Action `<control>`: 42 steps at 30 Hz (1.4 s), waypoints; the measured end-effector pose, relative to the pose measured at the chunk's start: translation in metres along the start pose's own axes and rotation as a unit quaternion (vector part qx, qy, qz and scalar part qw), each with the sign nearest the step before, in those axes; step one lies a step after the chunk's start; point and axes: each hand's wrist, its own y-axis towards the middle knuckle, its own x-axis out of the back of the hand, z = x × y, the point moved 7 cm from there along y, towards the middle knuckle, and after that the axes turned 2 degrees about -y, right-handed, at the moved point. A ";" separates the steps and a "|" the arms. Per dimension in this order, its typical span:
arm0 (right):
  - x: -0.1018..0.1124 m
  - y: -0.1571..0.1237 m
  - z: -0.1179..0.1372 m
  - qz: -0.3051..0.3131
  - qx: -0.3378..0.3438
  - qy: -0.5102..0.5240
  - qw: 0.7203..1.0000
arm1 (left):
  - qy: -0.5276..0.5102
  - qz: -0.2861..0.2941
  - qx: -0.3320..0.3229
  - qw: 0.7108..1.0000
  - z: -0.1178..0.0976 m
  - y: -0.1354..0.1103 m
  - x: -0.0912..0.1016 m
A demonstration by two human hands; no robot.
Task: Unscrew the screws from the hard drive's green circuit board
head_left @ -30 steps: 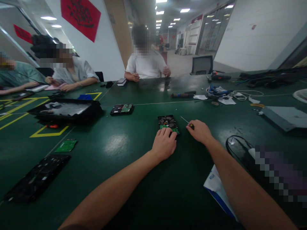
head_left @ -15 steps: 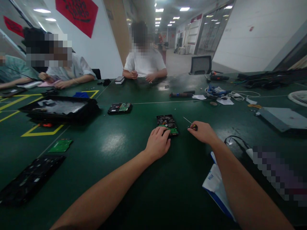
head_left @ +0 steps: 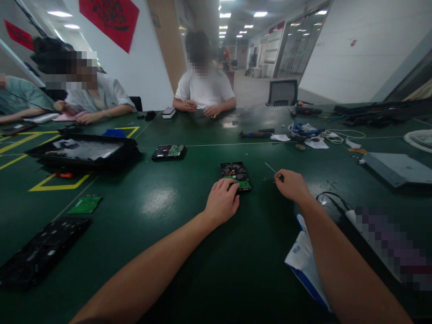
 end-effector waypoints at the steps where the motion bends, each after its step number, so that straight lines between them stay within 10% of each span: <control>1: 0.001 0.000 -0.001 -0.005 -0.003 0.002 1.000 | 0.000 -0.001 0.000 1.000 0.000 0.000 0.000; 42: -0.001 -0.005 0.035 0.004 0.107 0.046 0.993 | 0.001 -0.005 0.001 1.000 0.000 0.000 0.000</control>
